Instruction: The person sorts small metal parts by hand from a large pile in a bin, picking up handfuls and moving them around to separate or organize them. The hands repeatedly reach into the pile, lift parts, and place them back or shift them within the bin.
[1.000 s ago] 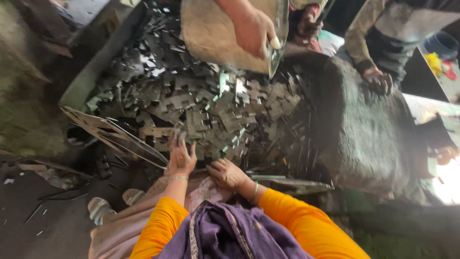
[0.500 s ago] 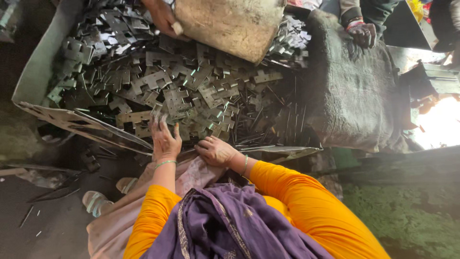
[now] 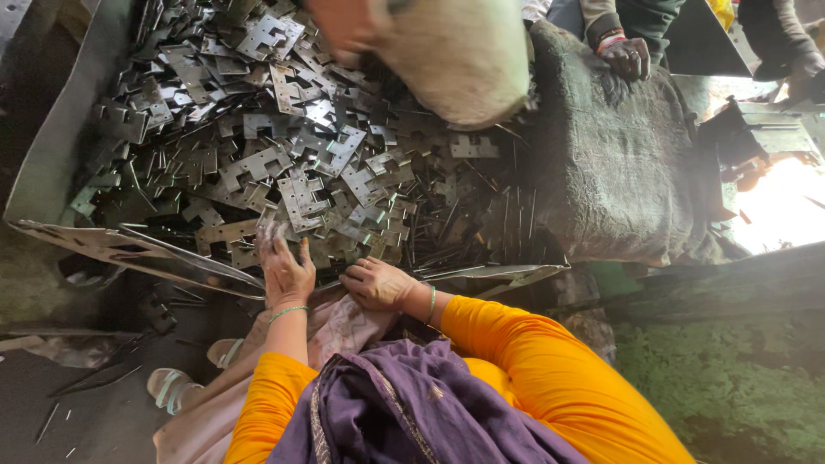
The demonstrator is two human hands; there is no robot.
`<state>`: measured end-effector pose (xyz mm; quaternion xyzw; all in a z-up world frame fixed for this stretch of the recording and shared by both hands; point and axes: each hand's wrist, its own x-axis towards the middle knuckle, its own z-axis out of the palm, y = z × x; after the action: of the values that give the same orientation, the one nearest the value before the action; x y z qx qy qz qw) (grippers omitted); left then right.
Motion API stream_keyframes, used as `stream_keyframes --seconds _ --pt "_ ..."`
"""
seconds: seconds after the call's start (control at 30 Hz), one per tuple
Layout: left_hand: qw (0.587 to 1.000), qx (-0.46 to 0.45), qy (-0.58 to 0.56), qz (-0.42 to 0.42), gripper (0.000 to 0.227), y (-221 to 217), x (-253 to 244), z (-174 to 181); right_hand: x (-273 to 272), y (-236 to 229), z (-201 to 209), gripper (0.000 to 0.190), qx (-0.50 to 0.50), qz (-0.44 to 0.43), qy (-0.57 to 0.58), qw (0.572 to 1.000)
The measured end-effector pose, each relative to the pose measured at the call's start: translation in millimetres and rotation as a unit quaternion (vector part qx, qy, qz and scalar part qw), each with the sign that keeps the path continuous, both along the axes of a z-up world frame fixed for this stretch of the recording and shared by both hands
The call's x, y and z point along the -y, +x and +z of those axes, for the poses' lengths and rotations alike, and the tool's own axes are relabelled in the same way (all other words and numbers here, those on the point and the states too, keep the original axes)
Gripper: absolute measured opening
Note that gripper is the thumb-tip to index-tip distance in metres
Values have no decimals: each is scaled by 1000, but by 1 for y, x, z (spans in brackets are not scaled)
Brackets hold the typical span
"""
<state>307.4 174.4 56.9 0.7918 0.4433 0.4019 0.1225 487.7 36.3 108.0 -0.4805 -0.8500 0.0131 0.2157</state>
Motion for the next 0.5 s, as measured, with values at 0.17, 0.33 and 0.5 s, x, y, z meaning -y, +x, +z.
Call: stream_keyframes --seconds 0.17,0.33,0.5 --pt "1000 -3 5 8 51 2 -2 -3 -1 1 -7 39 6 2 1 1000" --pt "1000 10 -18 -1 50 -1 0 0 -3 2 -15 38 -4 4 5 1000" --pt "1000 -2 -21 3 50 -2 2 1 -1 2 -17 38 -24 7 7 1000"
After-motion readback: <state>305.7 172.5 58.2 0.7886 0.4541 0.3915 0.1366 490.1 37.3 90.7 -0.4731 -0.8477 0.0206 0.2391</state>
